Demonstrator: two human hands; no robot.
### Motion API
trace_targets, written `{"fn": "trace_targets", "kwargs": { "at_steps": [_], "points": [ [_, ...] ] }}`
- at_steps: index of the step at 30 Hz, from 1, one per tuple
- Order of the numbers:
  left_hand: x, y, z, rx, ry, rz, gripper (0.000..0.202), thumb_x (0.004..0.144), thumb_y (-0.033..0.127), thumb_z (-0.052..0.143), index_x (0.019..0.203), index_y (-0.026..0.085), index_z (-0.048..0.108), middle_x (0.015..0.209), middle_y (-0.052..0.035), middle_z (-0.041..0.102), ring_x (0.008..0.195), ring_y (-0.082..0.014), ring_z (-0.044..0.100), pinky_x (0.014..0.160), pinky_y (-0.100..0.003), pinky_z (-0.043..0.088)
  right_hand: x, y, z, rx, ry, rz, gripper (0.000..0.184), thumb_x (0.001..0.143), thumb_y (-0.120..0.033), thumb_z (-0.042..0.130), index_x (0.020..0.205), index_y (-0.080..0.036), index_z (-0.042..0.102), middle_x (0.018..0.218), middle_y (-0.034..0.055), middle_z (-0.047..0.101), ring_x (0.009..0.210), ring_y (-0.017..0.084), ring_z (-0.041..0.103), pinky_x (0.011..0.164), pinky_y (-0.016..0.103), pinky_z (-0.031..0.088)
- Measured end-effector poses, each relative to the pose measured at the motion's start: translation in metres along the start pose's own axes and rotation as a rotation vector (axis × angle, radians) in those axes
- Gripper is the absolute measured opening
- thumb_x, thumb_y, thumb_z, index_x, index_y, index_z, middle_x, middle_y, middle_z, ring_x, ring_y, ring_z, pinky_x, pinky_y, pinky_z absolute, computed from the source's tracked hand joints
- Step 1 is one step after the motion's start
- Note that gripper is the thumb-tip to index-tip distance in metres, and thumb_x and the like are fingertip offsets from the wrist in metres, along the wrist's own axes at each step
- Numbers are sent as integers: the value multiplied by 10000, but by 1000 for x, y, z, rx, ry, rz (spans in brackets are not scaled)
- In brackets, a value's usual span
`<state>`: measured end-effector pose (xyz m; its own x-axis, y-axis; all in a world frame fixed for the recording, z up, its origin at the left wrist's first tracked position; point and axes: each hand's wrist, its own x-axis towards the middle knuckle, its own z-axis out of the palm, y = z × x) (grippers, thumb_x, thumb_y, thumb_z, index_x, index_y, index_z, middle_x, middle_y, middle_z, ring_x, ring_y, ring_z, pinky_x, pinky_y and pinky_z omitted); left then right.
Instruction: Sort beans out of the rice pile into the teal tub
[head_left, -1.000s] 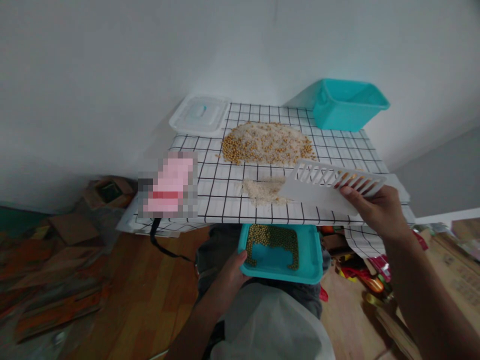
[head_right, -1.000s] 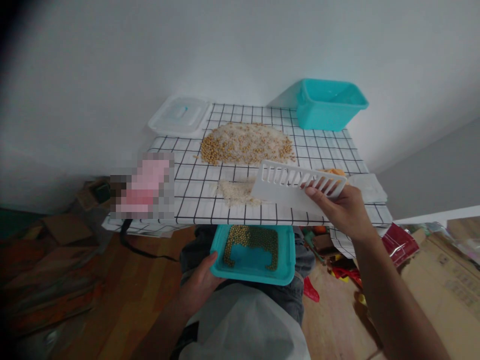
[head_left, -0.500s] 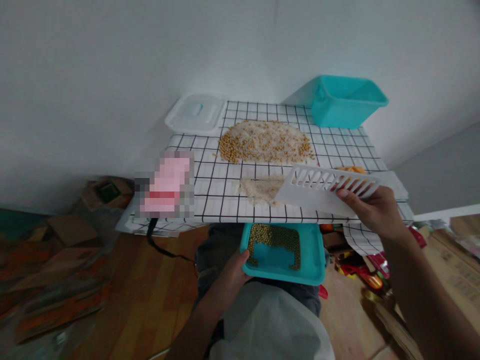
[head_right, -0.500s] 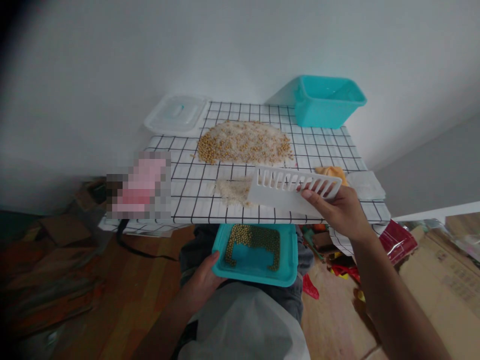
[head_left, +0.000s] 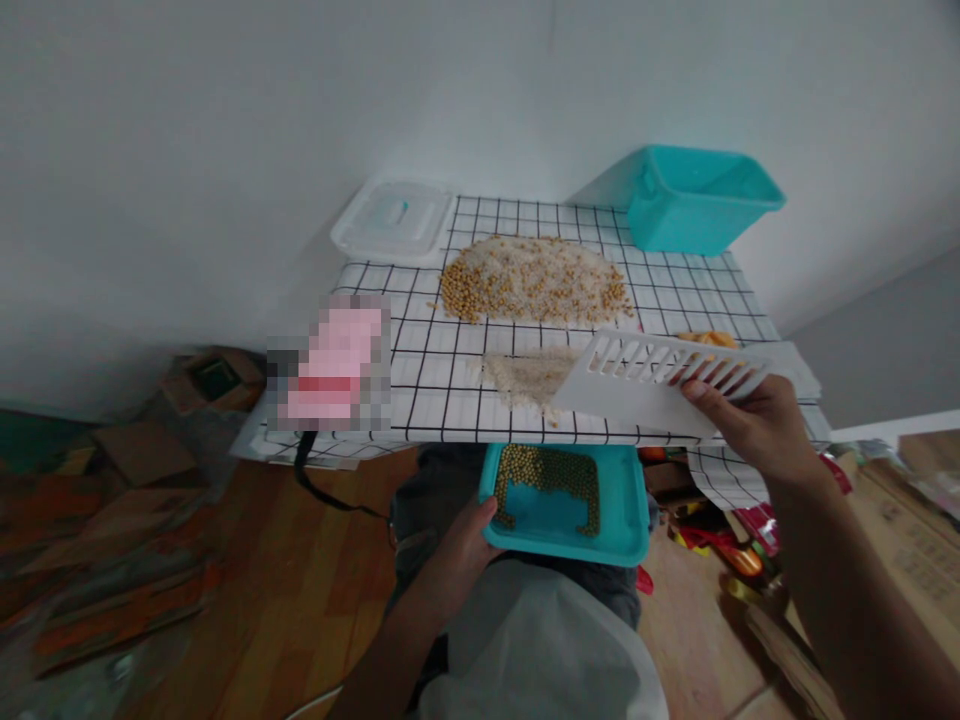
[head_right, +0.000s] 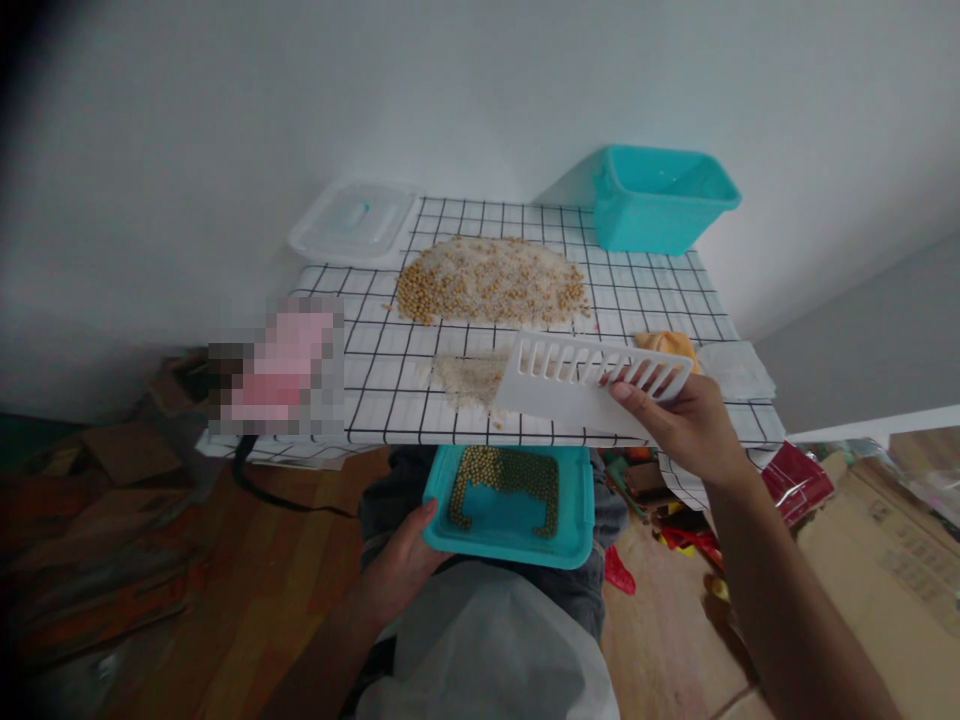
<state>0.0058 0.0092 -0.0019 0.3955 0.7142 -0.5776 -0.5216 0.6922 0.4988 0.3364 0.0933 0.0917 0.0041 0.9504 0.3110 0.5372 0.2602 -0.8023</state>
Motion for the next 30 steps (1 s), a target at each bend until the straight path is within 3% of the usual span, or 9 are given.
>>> {"fn": "trace_targets", "kwargs": {
  "at_steps": [4,11,17,26,30],
  "points": [
    [-1,0,-1,-10,-14,-7,415,879,421,624,1235,217,681,1288,-56,719,1418,-302,440,1196,-482,322,-2,-2,-3,2,3,12,171,836,-354,719,968,-263,778,985,49,770,931,260,711,835,372,580],
    [0,0,0,-18,-10,-11,448,873,411,635,1227,139,675,1277,-112,720,1383,-307,486,1203,-482,316,-7,-5,-3,-3,-57,36,144,846,-318,712,960,-257,777,960,29,772,866,212,716,792,312,577],
    [-4,3,4,16,-4,13,419,864,411,642,1223,201,690,1257,-68,734,1434,-294,416,1180,-448,359,-6,-4,0,5,-18,32,145,836,-321,721,958,-268,778,965,20,773,883,228,720,777,325,587],
    [-6,6,9,1,4,14,378,870,395,622,1172,189,717,1203,-74,758,1423,-288,436,1197,-451,330,-10,-5,-4,33,-116,21,134,841,-281,718,961,-269,775,942,13,775,845,199,722,753,290,581],
    [-5,5,8,-21,8,-5,402,850,378,659,1186,162,705,1237,-87,742,1411,-299,451,1210,-442,310,-9,-3,-4,37,-21,20,143,843,-293,715,970,-269,775,975,23,772,903,221,717,811,321,574]
  ]
}}
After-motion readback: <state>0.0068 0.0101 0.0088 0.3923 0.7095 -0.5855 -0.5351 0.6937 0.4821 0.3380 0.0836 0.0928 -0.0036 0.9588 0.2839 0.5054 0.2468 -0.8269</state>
